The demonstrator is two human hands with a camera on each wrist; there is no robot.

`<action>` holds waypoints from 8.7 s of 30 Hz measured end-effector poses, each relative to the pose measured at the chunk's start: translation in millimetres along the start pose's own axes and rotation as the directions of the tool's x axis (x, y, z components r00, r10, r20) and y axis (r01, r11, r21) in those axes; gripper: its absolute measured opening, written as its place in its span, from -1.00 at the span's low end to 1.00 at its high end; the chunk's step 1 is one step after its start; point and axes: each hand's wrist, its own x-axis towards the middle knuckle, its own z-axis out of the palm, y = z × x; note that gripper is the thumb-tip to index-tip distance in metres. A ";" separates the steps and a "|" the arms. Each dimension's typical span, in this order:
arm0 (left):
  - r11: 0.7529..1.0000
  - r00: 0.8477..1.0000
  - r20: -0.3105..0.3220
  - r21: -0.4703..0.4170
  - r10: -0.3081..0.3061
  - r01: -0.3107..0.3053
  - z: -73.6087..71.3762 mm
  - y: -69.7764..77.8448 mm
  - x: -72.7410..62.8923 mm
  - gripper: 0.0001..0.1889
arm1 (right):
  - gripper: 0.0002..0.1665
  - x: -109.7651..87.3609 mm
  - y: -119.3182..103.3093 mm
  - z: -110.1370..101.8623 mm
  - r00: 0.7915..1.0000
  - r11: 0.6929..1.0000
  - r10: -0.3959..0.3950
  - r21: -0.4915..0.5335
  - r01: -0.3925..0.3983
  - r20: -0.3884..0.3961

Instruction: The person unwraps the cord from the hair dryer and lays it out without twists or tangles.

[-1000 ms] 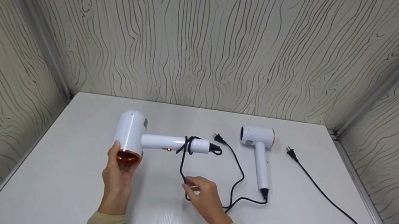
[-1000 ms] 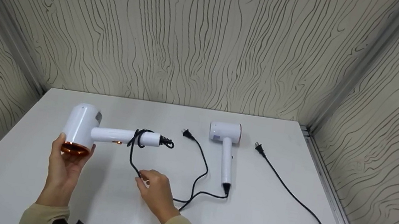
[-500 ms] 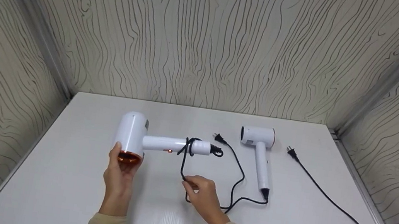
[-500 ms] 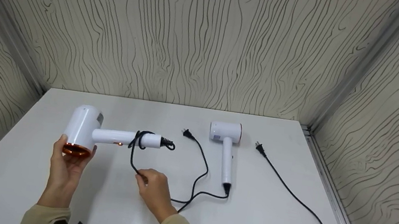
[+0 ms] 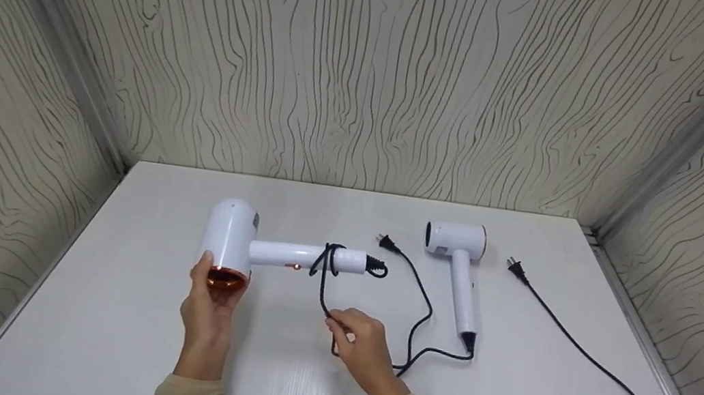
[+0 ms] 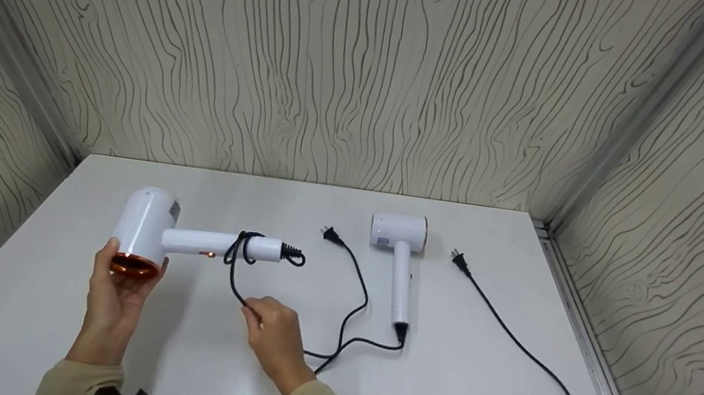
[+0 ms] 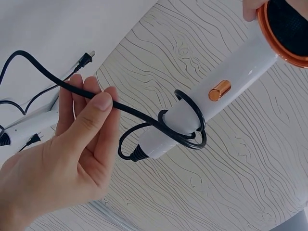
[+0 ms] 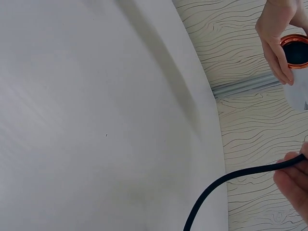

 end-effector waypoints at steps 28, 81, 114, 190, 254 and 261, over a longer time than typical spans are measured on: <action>0.985 0.999 0.026 0.169 0.027 -0.031 -21.0 1.1 11.5 -0.23 | -0.86 18.5 5.9 -37.9 0.964 0.992 -0.112 -0.084 0.094 -0.240; 0.986 0.991 0.100 0.131 0.091 -0.104 -14.6 18.0 -3.1 -0.35 | -0.82 1.6 18.9 -8.4 0.994 0.978 -0.060 -0.205 0.041 -0.089; 0.994 0.992 0.078 -0.049 0.099 -0.095 2.5 25.9 -7.9 -0.36 | -0.83 -10.8 13.8 26.0 0.895 0.893 -0.091 -0.362 0.268 0.437; 0.991 1.000 0.009 -0.136 0.012 -0.010 9.2 25.2 2.4 -0.26 | -0.86 -17.8 19.5 -9.9 0.829 0.974 0.151 -0.226 -0.031 0.538; 0.998 1.000 0.007 -0.059 -0.008 0.009 10.3 11.1 0.1 -0.18 | -0.83 36.6 -7.5 5.7 0.981 0.985 0.138 -0.119 -0.123 0.136; 0.998 1.000 -0.007 -0.060 -0.009 0.009 8.4 10.1 0.5 -0.21 | -0.86 32.9 -8.5 5.9 0.983 0.987 0.129 -0.109 -0.115 0.129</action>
